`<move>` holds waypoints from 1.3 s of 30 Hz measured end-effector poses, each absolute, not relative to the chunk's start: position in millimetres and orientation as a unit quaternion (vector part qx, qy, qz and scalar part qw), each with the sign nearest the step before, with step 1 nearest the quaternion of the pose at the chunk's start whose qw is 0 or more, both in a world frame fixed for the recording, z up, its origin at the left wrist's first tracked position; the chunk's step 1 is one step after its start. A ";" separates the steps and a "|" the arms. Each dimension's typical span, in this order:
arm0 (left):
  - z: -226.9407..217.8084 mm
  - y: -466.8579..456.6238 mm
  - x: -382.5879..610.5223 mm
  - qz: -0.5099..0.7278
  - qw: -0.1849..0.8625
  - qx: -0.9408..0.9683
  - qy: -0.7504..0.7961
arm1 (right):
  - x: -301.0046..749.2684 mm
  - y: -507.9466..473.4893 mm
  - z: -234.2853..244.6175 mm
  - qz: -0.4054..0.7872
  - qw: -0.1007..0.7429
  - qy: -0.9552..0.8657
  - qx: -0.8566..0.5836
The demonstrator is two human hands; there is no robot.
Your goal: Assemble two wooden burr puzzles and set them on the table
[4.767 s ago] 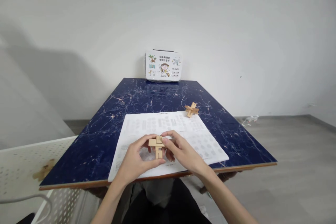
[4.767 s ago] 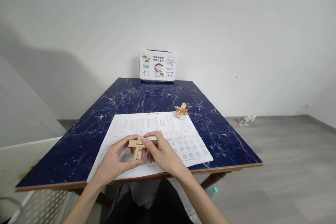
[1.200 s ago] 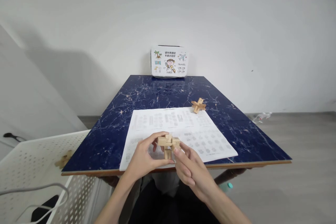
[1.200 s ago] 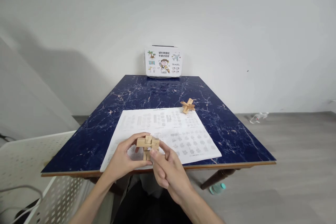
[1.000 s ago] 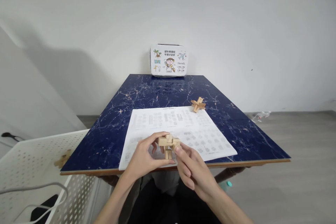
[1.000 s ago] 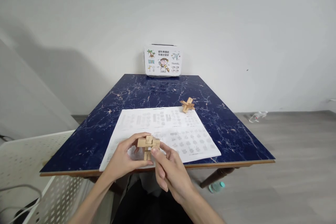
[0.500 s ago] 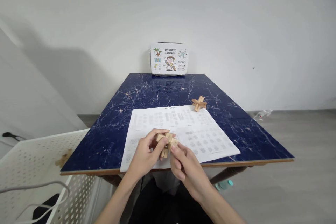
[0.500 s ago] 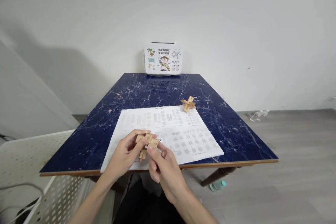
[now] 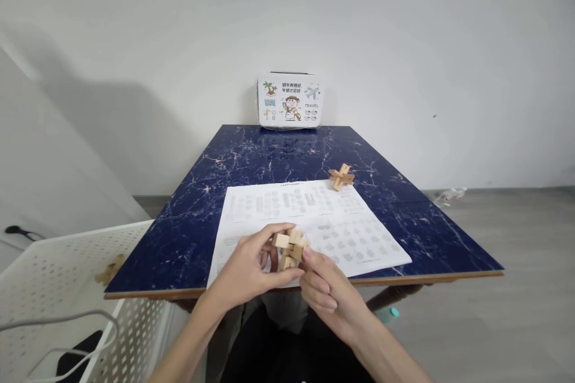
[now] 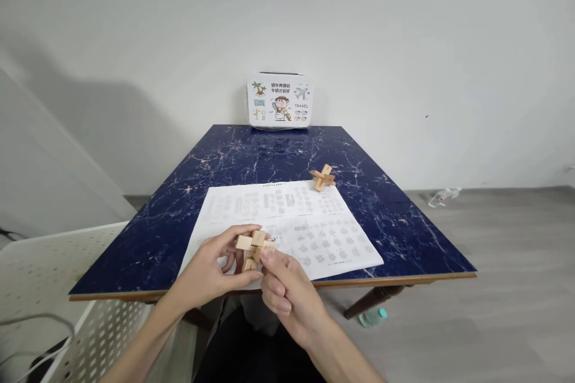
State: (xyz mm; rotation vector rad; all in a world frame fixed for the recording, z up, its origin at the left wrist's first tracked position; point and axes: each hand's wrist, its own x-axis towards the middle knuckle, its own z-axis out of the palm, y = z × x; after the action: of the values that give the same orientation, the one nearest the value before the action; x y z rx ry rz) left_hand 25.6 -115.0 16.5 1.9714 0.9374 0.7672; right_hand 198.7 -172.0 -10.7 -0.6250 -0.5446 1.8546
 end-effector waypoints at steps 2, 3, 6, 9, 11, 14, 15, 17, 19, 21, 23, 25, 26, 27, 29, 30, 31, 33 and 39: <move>15.0 -112.4 25.9 0.307 0.370 0.800 0.358 | 198.2 -173.7 -11.1 0.772 0.528 -0.237 -0.261; 13.8 -111.0 25.6 0.307 0.353 0.810 0.355 | 198.0 -174.3 -12.1 0.769 0.528 -0.247 -0.263; 11.1 -107.2 21.9 0.291 0.328 0.826 0.353 | 199.0 -174.3 -17.0 0.762 0.514 -0.284 -0.274; 11.6 -105.9 16.6 0.272 0.324 0.836 0.349 | 200.6 -173.0 -20.1 0.762 0.493 -0.307 -0.286; 13.0 -107.0 14.1 0.273 0.326 0.836 0.346 | 200.6 -172.5 -18.2 0.755 0.485 -0.328 -0.296; 14.7 -110.4 12.0 0.303 0.341 0.818 0.349 | 199.8 -172.6 -9.8 0.721 0.474 -0.390 -0.321; 15.1 -111.5 11.2 0.317 0.347 0.810 0.352 | 200.1 -172.7 -6.3 0.702 0.468 -0.418 -0.337; 15.7 -113.1 9.2 0.339 0.355 0.795 0.357 | 203.0 -172.6 0.1 0.640 0.463 -0.476 -0.387; 15.7 -113.8 6.7 0.349 0.369 0.785 0.355 | 208.6 -172.1 4.5 0.544 0.466 -0.543 -0.439; 14.9 -113.9 4.4 0.353 0.401 0.770 0.349 | 215.4 -171.1 6.8 0.448 0.461 -0.617 -0.454; 13.3 -113.8 3.1 0.360 0.436 0.750 0.343 | 221.0 -169.7 7.8 0.381 0.437 -0.684 -0.442; 11.7 -113.8 2.9 0.372 0.454 0.736 0.337 | 224.0 -168.2 8.9 0.336 0.414 -0.723 -0.439; 11.1 -113.8 3.2 0.379 0.454 0.734 0.332 | 224.6 -167.6 9.7 0.321 0.406 -0.732 -0.443; 11.0 -113.7 3.7 0.388 0.451 0.735 0.324 | 224.8 -167.0 10.6 0.317 0.401 -0.734 -0.446; 12.1 -113.4 5.0 0.398 0.442 0.745 0.302 | 225.0 -166.3 12.8 0.358 0.395 -0.724 -0.437; 13.5 -113.1 5.7 0.397 0.437 0.753 0.290 | 225.3 -166.1 13.7 0.402 0.392 -0.712 -0.422; 15.2 -112.7 6.4 0.390 0.433 0.764 0.279 | 225.9 -166.0 14.2 0.455 0.387 -0.694 -0.401; 19.0 -111.8 7.5 0.370 0.428 0.782 0.261 | 227.9 -165.9 13.4 0.557 0.378 -0.653 -0.347; 25.4 -109.2 8.5 0.332 0.423 0.814 0.219 | 234.2 -167.8 1.1 0.738 0.371 -0.512 -0.235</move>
State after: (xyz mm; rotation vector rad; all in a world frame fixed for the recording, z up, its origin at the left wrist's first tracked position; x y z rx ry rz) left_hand 8.5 -109.2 25.4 2.0385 0.5488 0.8304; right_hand 234.2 -167.8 1.1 -0.6037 -1.3142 1.8926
